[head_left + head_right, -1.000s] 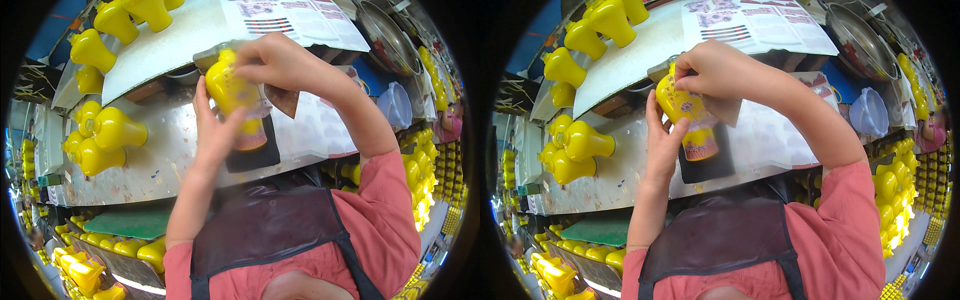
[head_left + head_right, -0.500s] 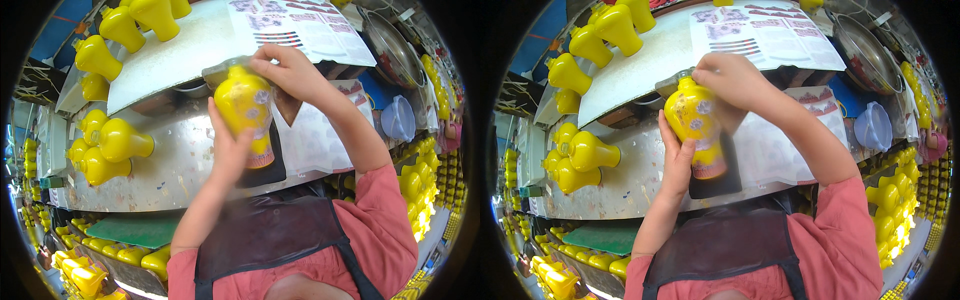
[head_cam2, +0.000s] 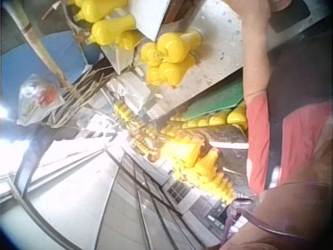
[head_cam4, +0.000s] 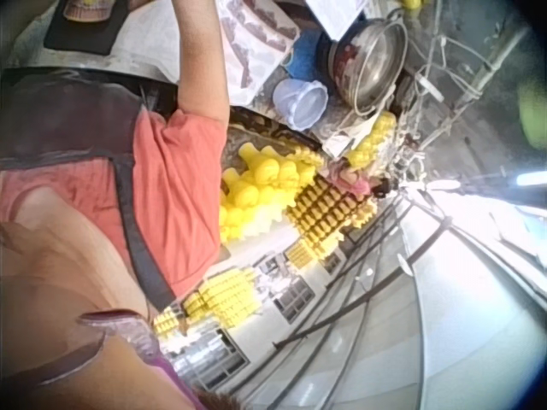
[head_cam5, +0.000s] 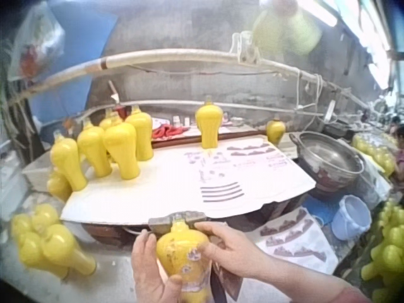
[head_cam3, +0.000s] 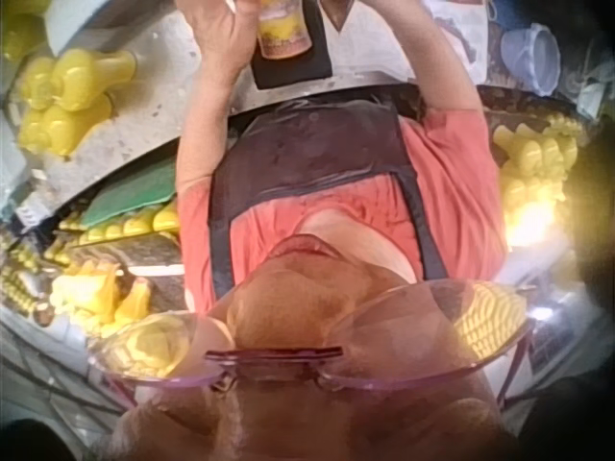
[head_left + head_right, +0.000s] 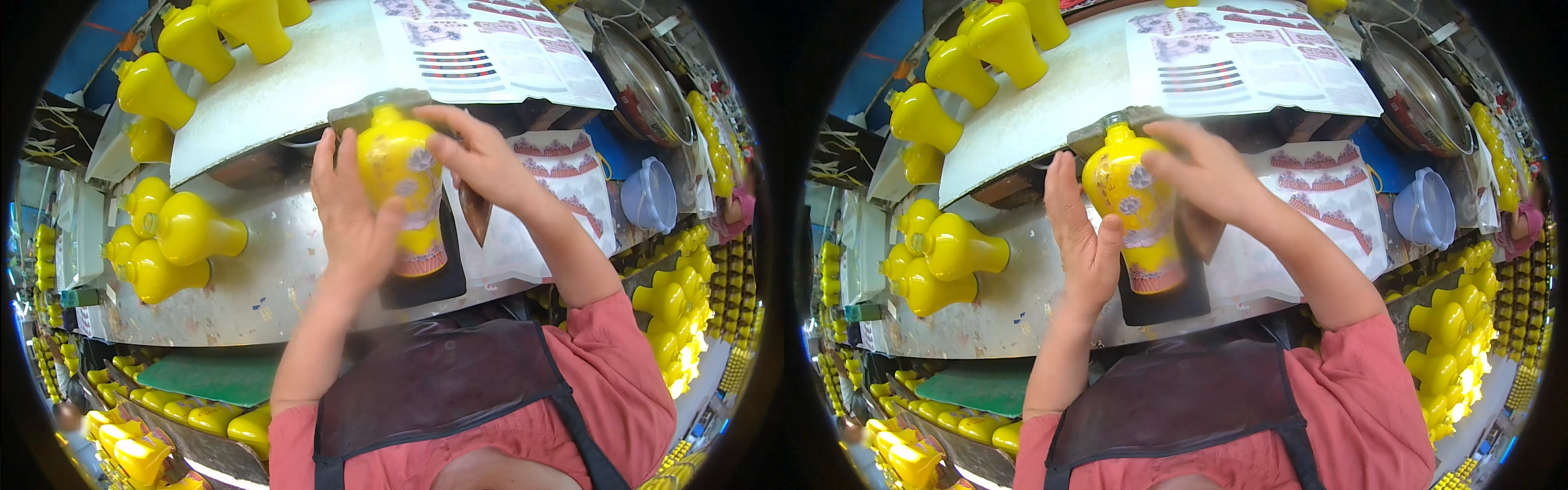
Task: The person applies adhesive labels to yellow plastic bottles. They pick up a bottle, peel a label from a sheet, and carefully smooth it onto the bottle's surface. The process is repeated for multiple bottles.
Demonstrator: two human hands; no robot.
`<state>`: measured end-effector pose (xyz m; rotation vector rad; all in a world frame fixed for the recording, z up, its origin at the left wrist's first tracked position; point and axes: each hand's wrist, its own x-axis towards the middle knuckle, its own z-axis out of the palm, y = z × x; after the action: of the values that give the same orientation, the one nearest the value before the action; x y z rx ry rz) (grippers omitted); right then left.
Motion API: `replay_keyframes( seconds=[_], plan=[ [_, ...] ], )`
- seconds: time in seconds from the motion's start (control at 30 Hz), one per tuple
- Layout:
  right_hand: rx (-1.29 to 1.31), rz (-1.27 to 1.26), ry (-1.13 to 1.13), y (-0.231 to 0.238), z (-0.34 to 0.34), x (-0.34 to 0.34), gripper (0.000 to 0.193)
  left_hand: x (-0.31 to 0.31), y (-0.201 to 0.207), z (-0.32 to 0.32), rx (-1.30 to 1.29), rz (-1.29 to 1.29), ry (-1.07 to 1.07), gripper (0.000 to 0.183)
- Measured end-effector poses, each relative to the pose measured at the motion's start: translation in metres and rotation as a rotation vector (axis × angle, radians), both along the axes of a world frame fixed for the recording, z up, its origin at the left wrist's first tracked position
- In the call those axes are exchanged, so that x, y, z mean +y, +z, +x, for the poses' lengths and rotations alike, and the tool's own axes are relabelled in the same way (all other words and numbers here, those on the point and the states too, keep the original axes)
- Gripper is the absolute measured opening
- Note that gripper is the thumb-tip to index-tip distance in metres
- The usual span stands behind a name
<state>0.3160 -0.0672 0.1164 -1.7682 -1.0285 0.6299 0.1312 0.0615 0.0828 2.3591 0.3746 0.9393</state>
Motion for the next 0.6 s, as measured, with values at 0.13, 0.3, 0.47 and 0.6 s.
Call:
replay_keyframes(
  seconds=[0.13, 0.3, 0.47, 0.6],
  plan=[
    [0.159, -0.006, 0.03, -0.029, -0.014, -0.016, 0.086, 0.005, 0.005, 0.005, 0.169, 0.141, 0.058, 0.076],
    [0.248, 0.221, 0.061, -0.047, -0.021, -0.015, 0.088, 0.005, 0.001, 0.009, 0.126, 0.037, -0.014, 0.08],
    [0.387, 0.116, 0.09, -0.04, -0.021, -0.026, 0.092, 0.009, -0.013, 0.007, 0.002, -0.149, -0.106, 0.085],
    [0.214, 0.105, 0.022, -0.036, -0.033, -0.029, 0.096, 0.008, -0.022, 0.002, -0.073, -0.045, -0.13, 0.08]
  ],
)
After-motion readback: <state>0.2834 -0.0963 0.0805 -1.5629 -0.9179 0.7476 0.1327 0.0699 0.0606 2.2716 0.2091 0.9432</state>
